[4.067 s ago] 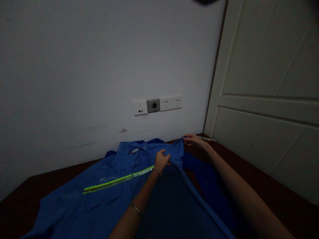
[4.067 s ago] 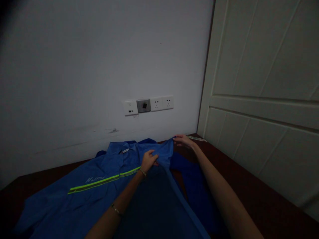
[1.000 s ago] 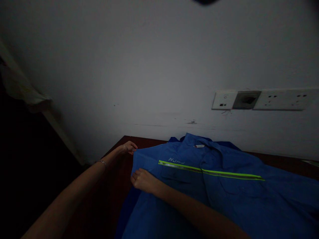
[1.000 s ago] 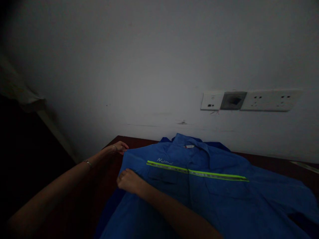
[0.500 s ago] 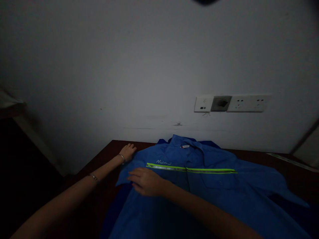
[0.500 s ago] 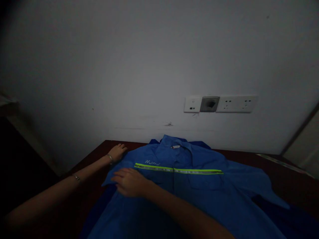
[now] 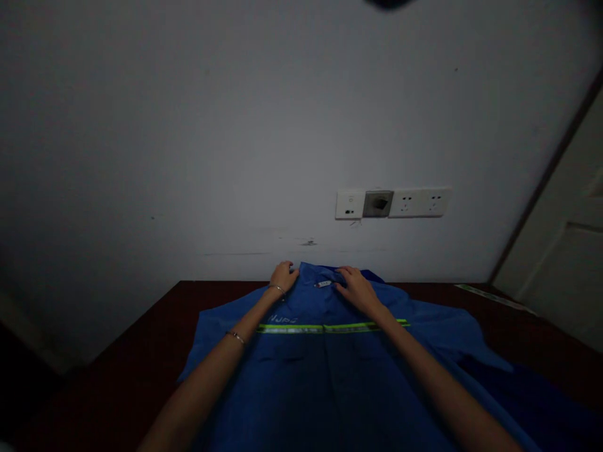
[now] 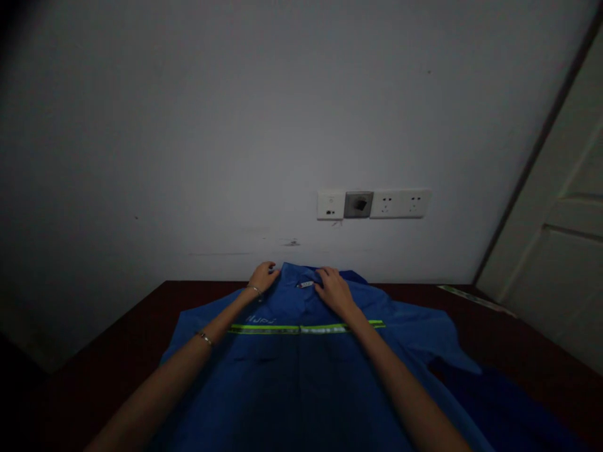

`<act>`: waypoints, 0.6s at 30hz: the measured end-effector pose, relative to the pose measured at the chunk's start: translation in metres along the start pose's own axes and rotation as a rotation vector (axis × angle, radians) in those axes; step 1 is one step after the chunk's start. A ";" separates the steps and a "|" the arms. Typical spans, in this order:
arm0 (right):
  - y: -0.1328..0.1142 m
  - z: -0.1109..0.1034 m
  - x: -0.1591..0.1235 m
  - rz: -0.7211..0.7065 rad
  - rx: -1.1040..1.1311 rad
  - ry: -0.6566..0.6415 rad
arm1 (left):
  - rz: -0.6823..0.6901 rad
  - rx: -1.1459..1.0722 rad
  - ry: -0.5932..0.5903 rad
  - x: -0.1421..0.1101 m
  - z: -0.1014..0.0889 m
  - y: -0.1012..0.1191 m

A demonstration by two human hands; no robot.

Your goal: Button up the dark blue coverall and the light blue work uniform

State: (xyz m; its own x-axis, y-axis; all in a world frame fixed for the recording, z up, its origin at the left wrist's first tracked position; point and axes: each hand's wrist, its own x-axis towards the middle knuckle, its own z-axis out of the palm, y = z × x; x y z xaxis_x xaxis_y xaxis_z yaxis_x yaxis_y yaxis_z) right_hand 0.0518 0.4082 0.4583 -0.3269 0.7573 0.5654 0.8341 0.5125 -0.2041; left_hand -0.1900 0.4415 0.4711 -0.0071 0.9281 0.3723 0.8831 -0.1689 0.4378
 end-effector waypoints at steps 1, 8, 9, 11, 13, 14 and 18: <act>0.005 0.001 0.001 0.008 0.011 -0.051 | -0.040 -0.059 0.012 0.004 0.007 0.004; 0.022 0.010 0.005 0.004 0.057 -0.172 | -0.184 -0.301 0.147 -0.001 0.043 0.020; 0.023 0.010 0.005 0.013 0.058 -0.170 | -0.186 -0.297 0.165 -0.003 0.045 0.020; 0.025 0.009 0.006 0.021 0.077 -0.165 | -0.191 -0.282 0.198 -0.006 0.049 0.022; 0.026 0.006 0.007 0.016 0.120 -0.156 | -0.195 -0.266 0.220 -0.007 0.050 0.022; 0.026 0.005 0.007 0.016 0.145 -0.150 | -0.191 -0.258 0.224 -0.007 0.050 0.022; 0.025 0.001 0.008 0.039 0.234 -0.129 | -0.150 -0.278 0.214 -0.005 0.044 0.024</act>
State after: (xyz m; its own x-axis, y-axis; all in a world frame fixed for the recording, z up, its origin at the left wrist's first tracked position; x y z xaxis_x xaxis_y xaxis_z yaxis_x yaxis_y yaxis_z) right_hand 0.0697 0.4277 0.4573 -0.3631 0.8161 0.4497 0.7267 0.5501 -0.4115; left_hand -0.1483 0.4478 0.4440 -0.2503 0.8642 0.4365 0.7036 -0.1473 0.6951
